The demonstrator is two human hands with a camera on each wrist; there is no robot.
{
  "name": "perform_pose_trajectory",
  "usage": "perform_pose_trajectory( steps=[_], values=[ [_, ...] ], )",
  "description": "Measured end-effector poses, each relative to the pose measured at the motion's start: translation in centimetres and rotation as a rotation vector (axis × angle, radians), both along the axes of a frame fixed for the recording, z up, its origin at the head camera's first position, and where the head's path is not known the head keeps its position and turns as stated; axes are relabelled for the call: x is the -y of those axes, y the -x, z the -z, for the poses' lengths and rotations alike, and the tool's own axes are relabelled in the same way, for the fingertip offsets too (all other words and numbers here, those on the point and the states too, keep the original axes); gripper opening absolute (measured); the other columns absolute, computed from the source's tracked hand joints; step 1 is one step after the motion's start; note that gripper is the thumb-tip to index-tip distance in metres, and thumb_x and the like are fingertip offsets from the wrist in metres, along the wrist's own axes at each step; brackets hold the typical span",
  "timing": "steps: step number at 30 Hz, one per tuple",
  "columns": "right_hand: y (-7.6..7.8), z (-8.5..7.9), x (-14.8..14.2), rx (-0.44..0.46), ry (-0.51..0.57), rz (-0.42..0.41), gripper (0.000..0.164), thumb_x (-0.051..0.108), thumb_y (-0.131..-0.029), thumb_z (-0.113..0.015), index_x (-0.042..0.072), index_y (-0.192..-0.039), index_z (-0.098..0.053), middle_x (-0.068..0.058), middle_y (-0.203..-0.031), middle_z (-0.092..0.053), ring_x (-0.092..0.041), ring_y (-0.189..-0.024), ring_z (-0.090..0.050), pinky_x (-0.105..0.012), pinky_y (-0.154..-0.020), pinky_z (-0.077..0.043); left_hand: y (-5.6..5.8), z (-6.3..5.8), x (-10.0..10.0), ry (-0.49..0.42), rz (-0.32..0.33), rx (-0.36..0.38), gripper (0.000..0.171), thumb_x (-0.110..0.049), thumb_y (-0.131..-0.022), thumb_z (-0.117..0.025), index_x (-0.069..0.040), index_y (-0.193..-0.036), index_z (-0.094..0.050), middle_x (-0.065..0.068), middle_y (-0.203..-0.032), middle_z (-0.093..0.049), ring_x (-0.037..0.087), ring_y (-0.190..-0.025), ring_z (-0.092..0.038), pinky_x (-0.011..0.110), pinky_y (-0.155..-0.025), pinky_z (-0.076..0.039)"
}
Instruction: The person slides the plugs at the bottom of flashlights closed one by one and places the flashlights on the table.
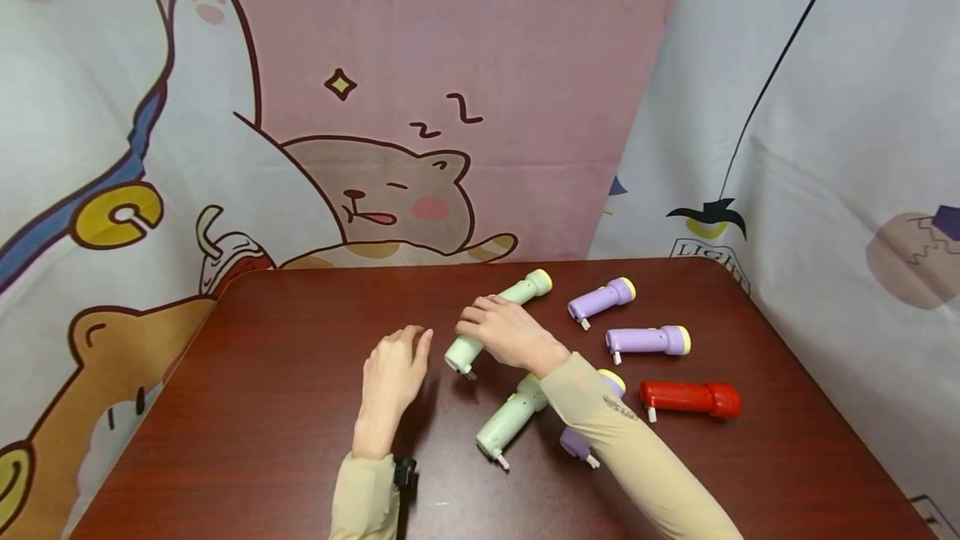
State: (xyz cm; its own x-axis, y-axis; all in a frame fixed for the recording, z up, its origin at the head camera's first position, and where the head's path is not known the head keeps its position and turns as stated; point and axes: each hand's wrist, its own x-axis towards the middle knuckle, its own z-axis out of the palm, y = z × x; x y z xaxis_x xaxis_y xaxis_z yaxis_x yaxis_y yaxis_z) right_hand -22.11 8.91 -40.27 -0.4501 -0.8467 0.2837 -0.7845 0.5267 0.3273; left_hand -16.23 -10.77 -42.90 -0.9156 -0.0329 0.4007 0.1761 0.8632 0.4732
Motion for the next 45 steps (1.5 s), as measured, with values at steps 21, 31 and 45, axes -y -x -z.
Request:
perform_pose_trajectory(
  steps=[21, 31, 45],
  values=[
    [-1.2, -2.4, -3.8, -0.024, 0.439, -0.022, 0.044, 0.001, -0.071, -0.075, 0.011, -0.112, -0.062, -0.002, -0.112, -0.066, -0.021, -0.109, -0.058, -0.034, -0.099, -0.045, -1.5, -4.0, -2.9, -0.259, 0.344, -0.296, 0.019, -0.013, -0.09, -0.064, -0.007, -0.108, -0.067, 0.006, -0.098, -0.07, 0.014, -0.082, -0.067, 0.029, -0.067, -0.053],
    [-1.5, -3.1, -4.4, 0.035, 0.466, -0.026, 0.042, -0.002, -0.075, -0.072, 0.011, -0.113, -0.062, -0.003, -0.113, -0.062, -0.021, -0.108, -0.058, -0.035, -0.096, -0.047, -1.8, -4.3, -3.7, -0.336, 0.449, -0.343, 0.031, -0.01, -0.085, -0.07, -0.004, -0.115, -0.063, 0.009, -0.098, -0.067, 0.019, -0.084, -0.068, 0.029, -0.068, -0.056],
    [-1.8, -3.5, -4.3, 0.006, 0.41, -0.01, 0.051, -0.017, -0.071, -0.063, 0.011, -0.113, -0.063, -0.001, -0.112, -0.062, -0.02, -0.108, -0.055, -0.035, -0.096, -0.047, -1.7, -4.0, -4.3, -0.33, 0.456, -0.357, 0.031, -0.012, -0.082, -0.073, -0.002, -0.11, -0.065, 0.008, -0.097, -0.067, 0.015, -0.081, -0.068, 0.024, -0.066, -0.055]
  ],
)
